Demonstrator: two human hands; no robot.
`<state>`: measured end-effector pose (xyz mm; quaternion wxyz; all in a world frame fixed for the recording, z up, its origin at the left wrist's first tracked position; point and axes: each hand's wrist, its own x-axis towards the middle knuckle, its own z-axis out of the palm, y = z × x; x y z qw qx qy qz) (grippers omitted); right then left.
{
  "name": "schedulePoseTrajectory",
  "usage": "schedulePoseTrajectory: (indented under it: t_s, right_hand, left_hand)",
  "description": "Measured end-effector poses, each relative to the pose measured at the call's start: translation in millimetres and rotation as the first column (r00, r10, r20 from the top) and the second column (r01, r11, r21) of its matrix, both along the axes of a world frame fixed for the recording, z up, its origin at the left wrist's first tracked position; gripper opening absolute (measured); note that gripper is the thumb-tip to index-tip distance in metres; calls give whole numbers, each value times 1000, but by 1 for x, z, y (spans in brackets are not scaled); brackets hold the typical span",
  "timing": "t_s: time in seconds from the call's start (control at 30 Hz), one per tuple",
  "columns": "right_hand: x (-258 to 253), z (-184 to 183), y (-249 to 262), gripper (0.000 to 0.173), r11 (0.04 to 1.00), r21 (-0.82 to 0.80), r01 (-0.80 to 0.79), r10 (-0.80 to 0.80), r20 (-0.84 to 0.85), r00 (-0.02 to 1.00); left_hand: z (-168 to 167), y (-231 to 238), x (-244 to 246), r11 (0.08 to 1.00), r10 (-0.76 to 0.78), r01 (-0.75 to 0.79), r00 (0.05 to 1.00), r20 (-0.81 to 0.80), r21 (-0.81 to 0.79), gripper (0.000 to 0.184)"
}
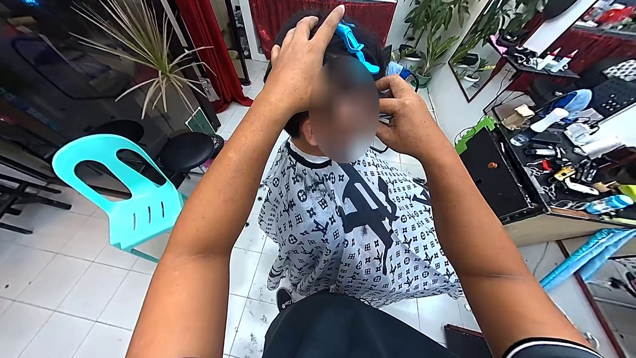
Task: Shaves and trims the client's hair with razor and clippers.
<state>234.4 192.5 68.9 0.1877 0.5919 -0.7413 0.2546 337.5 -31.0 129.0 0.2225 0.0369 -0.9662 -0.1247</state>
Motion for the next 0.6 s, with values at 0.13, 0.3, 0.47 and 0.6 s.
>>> schedulePoseTrajectory:
  t_s: [0.13, 0.3, 0.47, 0.6]
  right_hand:
    - [2, 1, 0, 18, 998, -55, 10, -9, 20, 1000]
    - [0, -1, -3, 18, 997, -74, 21, -20, 16, 1000]
    - [0, -3, -5, 18, 996, -82, 22, -20, 18, 1000]
    - [1, -1, -4, 17, 999, -41, 27, -26, 23, 999]
  left_hand:
    - [0, 0, 1, 1000, -6, 6, 1000, 3, 4, 121]
    - [1, 1, 1, 1000, -3, 3, 1000, 6, 6, 121]
    - [1, 1, 2, 1000, -3, 3, 1000, 9, 2, 121]
    - [1, 1, 2, 1000, 3, -3, 1000, 8, 1, 121]
